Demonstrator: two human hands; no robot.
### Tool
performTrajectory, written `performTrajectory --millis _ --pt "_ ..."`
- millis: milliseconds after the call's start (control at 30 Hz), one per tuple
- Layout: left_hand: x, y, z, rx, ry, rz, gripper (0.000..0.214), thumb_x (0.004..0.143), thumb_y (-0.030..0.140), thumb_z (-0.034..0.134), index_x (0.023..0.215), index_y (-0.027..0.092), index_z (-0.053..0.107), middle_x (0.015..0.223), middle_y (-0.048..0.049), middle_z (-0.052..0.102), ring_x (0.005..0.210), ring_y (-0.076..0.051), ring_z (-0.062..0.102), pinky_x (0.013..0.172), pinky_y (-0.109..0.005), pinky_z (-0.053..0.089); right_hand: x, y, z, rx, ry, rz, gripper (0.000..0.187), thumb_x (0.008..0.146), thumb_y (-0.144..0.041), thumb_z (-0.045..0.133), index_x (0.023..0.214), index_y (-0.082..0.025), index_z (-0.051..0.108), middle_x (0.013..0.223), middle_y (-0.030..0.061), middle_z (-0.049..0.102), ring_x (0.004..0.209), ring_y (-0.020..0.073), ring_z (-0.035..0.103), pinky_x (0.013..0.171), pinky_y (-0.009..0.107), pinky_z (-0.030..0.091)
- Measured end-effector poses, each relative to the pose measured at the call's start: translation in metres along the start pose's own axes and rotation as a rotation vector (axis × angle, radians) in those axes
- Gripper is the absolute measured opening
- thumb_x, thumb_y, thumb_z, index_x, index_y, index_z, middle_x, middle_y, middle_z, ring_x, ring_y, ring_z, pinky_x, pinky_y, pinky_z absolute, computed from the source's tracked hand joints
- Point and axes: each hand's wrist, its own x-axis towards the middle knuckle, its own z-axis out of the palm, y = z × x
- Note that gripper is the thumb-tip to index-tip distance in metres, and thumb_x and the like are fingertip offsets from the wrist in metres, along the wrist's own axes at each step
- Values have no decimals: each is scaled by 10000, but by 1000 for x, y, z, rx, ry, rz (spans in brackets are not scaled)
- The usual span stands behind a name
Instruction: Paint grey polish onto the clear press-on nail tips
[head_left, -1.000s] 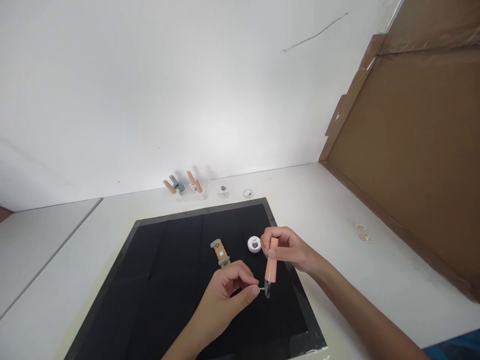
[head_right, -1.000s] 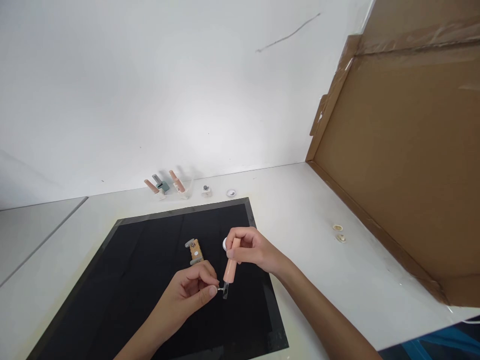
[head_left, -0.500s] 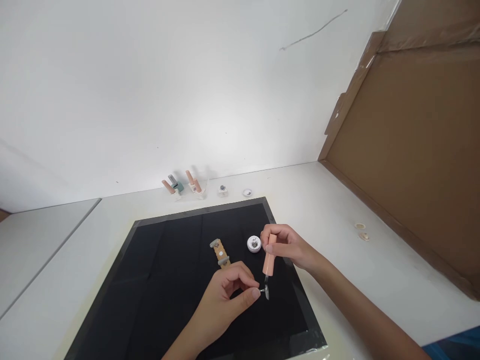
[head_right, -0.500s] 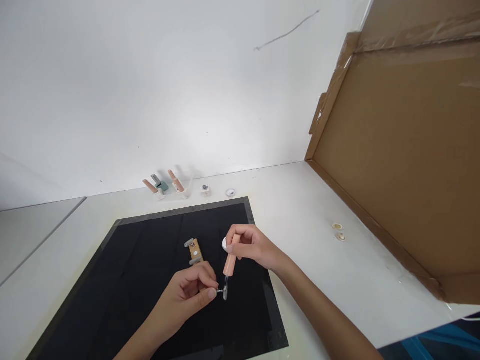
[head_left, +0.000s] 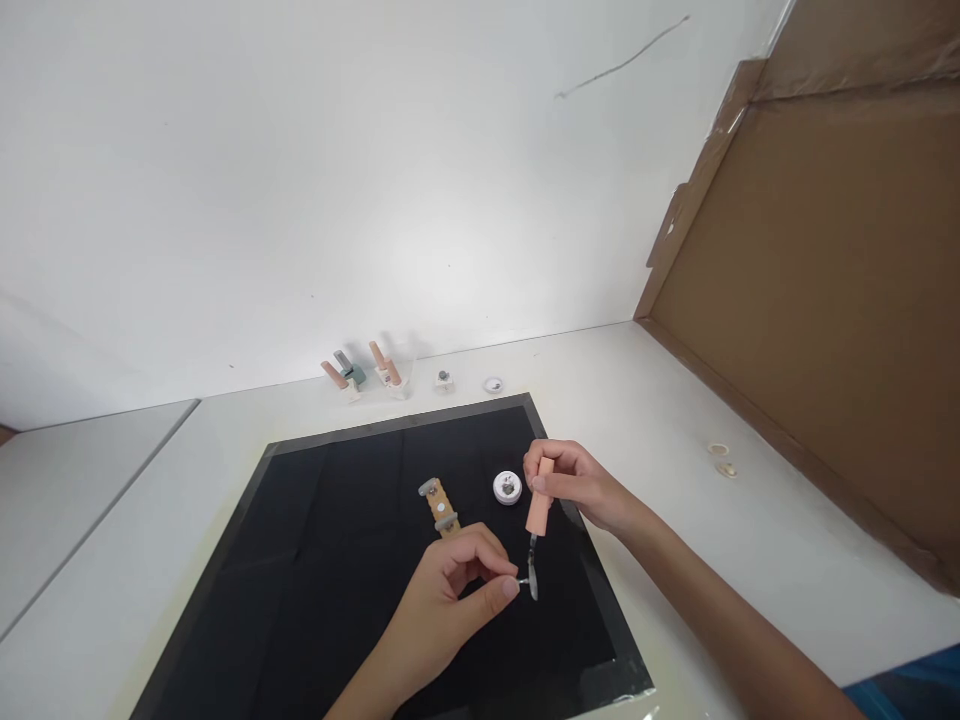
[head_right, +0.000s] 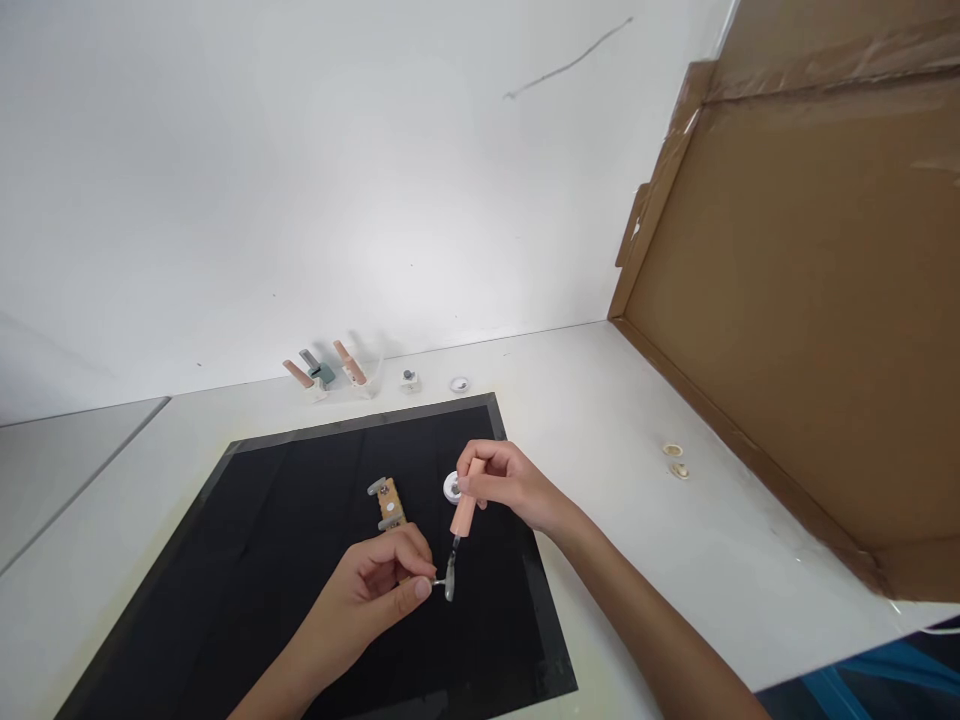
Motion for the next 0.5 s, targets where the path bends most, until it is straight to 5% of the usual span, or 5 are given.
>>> performTrajectory --millis 500 --pt "0 5 1 -95 22 -29 89 730 243 705 692 166 683 731 -19 567 675 -124 508 625 -250 388 0 -2 -1 10 23 0 152 729 -264 660 674 -163 560 608 -24 479 522 97 407 498 229 295"
